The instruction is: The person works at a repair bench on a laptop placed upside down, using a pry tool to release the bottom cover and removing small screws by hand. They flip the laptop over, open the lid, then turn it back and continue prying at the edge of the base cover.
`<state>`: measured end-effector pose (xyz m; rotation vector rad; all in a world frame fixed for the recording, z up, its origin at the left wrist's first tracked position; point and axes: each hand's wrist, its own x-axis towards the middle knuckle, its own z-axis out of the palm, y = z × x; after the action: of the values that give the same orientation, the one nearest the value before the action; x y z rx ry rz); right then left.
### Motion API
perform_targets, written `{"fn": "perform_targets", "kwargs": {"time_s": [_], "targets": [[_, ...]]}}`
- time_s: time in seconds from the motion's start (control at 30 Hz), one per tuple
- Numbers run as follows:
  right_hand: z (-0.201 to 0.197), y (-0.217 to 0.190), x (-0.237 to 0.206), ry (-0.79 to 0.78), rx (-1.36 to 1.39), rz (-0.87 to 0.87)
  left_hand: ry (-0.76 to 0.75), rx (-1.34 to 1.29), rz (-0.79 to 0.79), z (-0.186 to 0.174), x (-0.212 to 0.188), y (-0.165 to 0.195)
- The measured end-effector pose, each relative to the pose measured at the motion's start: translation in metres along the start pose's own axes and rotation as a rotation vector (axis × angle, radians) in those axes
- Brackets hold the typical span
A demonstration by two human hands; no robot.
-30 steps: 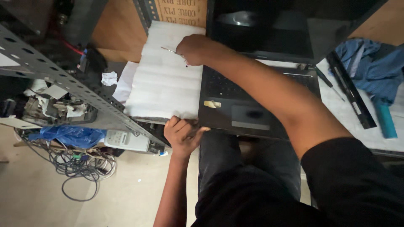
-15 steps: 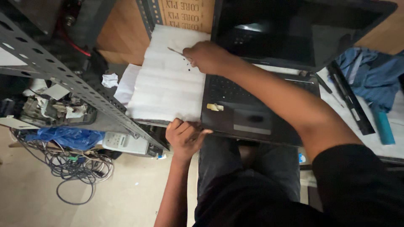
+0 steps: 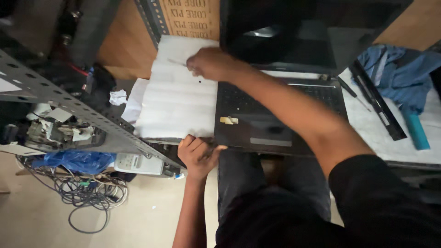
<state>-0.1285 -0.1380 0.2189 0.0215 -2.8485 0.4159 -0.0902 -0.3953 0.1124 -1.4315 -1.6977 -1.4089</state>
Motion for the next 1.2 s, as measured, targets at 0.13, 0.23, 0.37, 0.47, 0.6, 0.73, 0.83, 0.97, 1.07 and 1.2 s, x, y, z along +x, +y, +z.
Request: {"fn": "perform_targets", "kwargs": {"time_s": [0.13,0.23,0.37,0.47,0.6,0.73,0.83,0.97,1.07,1.2], "targets": [[-0.037,0.001,-0.027,0.206,0.339,-0.05,0.021,-0.001,0.024,0.002,0.001,-0.001],[-0.074,-0.002,-0.086,0.379,0.351,-0.14,0.017,-0.016,0.035,0.001,0.003,0.0],[-0.128,0.006,-0.205,0.452,-0.085,0.0,-0.033,-0.028,0.046,0.0,0.0,0.002],[-0.144,0.027,-0.29,0.731,-0.869,0.06,-0.06,-0.026,0.017,0.002,-0.009,0.005],[-0.162,0.078,-0.375,0.891,-0.312,0.343,-0.086,0.047,-0.029,0.005,-0.02,0.008],[-0.141,0.104,-0.417,0.858,-0.27,0.411,-0.196,0.275,0.128,0.006,-0.021,0.009],[-0.132,0.116,-0.412,0.906,-0.059,0.367,-0.172,0.428,0.265,0.008,-0.012,0.013],[-0.14,0.137,-0.373,0.967,0.32,0.212,-0.287,0.52,0.362,0.005,0.005,0.018],[-0.149,0.155,-0.351,0.947,0.471,0.206,-0.309,0.548,0.423,0.002,0.016,0.023],[-0.145,0.191,-0.331,0.991,0.53,0.245,-0.256,0.48,0.418,0.003,0.027,0.018]]}}
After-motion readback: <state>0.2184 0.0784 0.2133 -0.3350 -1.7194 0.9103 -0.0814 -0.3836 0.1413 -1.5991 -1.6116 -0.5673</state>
